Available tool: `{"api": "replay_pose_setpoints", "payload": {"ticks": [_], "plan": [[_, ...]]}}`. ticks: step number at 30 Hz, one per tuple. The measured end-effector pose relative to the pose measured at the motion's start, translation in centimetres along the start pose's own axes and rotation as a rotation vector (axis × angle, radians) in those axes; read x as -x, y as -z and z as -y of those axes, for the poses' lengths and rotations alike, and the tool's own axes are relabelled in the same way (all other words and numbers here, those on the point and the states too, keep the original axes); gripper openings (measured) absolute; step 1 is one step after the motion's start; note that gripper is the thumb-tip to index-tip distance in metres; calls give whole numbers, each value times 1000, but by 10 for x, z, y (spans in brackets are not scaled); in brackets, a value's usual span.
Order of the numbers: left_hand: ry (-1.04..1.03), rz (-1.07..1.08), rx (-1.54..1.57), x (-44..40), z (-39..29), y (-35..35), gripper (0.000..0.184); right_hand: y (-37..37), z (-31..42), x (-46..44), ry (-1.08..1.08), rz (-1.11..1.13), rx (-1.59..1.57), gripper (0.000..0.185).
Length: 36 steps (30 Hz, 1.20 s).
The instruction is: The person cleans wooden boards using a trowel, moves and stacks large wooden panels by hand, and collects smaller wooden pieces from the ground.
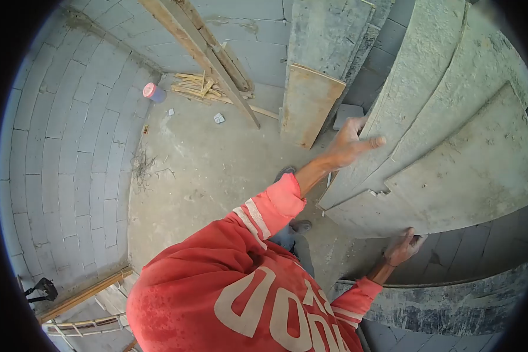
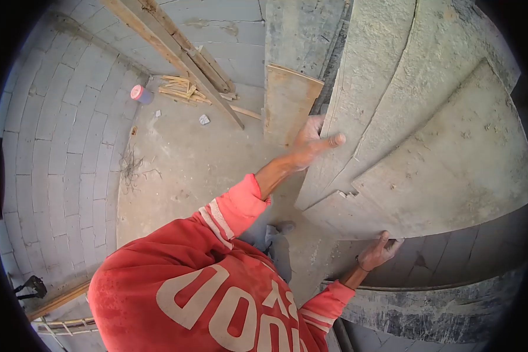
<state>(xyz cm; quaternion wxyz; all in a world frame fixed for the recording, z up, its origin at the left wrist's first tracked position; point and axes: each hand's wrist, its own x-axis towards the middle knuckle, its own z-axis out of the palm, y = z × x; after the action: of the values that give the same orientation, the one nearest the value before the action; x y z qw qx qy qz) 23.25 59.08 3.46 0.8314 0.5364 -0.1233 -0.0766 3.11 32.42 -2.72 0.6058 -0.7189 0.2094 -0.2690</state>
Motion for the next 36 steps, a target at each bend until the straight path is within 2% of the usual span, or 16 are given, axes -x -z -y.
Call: {"api": "replay_pose_setpoints", "payload": {"ticks": [6, 8, 12, 14, 15, 17, 20, 22, 24, 26, 27, 28, 31, 33, 35, 36], "plan": [[67, 35, 42, -43, 14, 107, 63, -140, -47, -19, -100, 191, -86, 55], [103, -40, -28, -59, 29, 149, 85, -188, -71, -27, -148, 210, -178, 56], [104, -31, 120, -78, 79, 239, 99, -275, -118, -34, -212, 418, 49, 53], [-38, -120, -499, -84, 102, 275, 105, -311, -173, -32, -138, 362, 146, 46], [-31, -82, -490, -90, 109, 284, 105, -321, -191, -34, -130, 408, 287, 41], [213, -178, -673, -99, 126, 306, 85, -345, -236, -25, -158, 417, 437, 38], [287, -98, -616, -105, 158, 345, 77, -376, -294, -23, -204, 437, 517, 34], [259, -85, -653, -107, 180, 368, 74, -393, -311, -24, -92, 471, 532, 33], [255, -73, -689, -107, 204, 392, 70, -409, -329, -28, -27, 504, 715, 37], [418, -128, -892, -109, 227, 408, 64, -432, -351, -31, -42, 428, 814, 48], [638, -64, -825, -118, 225, 404, 84, -444, -343, -38, -12, 446, 884, 55], [639, -40, -820, -119, 234, 397, 84, -458, -331, -45, 19, 466, 954, 63], [253, -356, -802, -114, 270, 382, 117, -495, -316, -54, -224, 539, 818, 72], [346, -517, -1087, -121, 289, 392, 133, -509, -300, -60, -256, 518, 788, 73], [353, -494, -1050, -125, 288, 389, 133, -511, -295, -63, -425, 553, 753, 71], [372, -497, -1027, -126, 287, 388, 133, -508, -298, -61, -383, 544, 766, 69]]}}
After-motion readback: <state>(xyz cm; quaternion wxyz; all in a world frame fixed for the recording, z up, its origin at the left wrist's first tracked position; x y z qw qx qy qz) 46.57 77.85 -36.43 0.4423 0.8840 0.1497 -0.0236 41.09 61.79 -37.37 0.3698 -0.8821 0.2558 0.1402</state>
